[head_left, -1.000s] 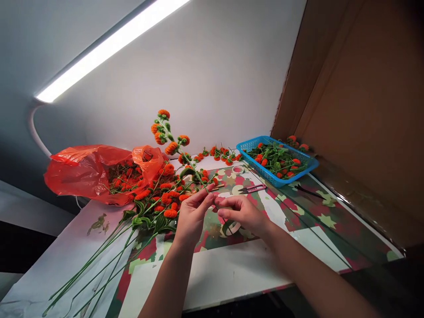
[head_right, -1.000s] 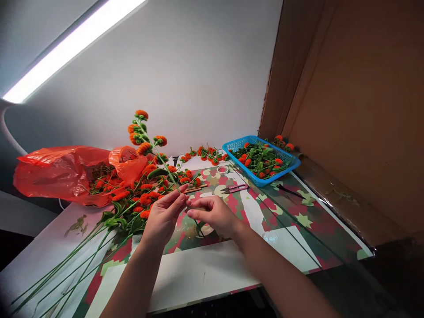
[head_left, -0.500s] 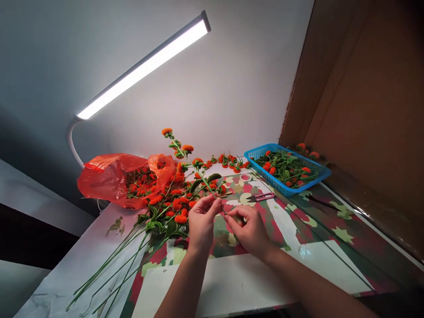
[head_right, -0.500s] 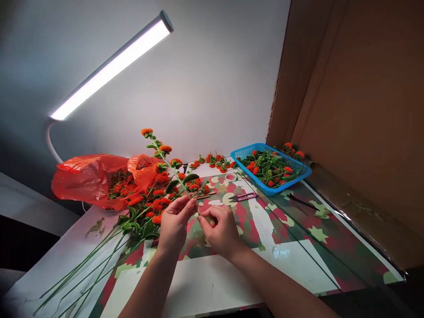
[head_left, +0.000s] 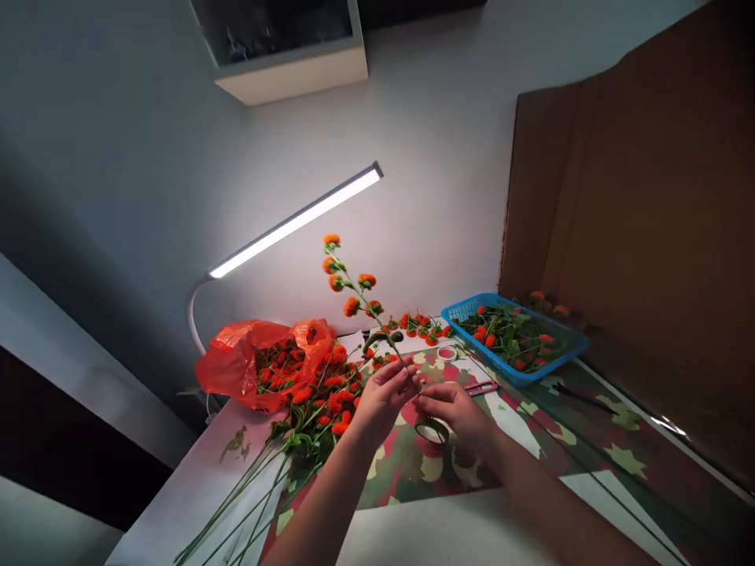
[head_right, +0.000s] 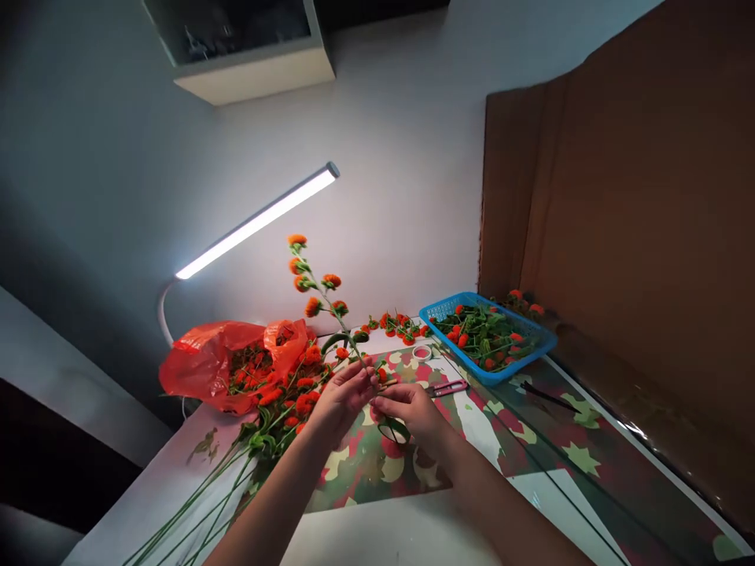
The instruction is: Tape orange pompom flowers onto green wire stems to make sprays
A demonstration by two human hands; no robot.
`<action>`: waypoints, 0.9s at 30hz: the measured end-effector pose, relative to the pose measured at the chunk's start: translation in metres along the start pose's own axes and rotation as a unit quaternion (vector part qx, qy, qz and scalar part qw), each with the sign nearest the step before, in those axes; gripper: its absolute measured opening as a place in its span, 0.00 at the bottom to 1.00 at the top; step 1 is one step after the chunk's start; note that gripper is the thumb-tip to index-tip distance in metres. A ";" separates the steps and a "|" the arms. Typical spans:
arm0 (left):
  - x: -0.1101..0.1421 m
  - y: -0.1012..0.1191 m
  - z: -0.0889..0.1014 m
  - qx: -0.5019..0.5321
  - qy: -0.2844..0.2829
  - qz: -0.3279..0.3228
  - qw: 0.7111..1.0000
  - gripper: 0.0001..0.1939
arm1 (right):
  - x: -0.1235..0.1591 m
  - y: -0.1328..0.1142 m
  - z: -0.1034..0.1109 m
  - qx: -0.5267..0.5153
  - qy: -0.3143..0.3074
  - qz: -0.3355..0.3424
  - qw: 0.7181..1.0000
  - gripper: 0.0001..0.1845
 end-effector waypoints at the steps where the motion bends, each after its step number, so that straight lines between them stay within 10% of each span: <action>1: -0.005 0.000 -0.002 0.003 0.006 0.002 1.000 0.17 | -0.003 -0.002 0.006 0.002 0.030 0.004 1.000 0.19; 10: -0.029 -0.014 0.012 -0.072 0.062 -0.066 0.993 0.19 | -0.002 -0.031 0.014 0.205 0.129 0.197 0.950 0.15; 27: -0.010 -0.025 0.006 -0.002 -0.063 -0.002 0.998 0.19 | 0.000 0.016 0.006 0.005 -0.002 -0.040 0.999 0.15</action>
Point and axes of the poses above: each hand's wrist, its own x-axis away from the middle knuckle, its own z-axis out of the back of the hand, y = z × x, the point moved 9 cm from there along -x, towards the middle knuckle, and after that the axes turned 14 degrees about -x, right-handed, at the moved point
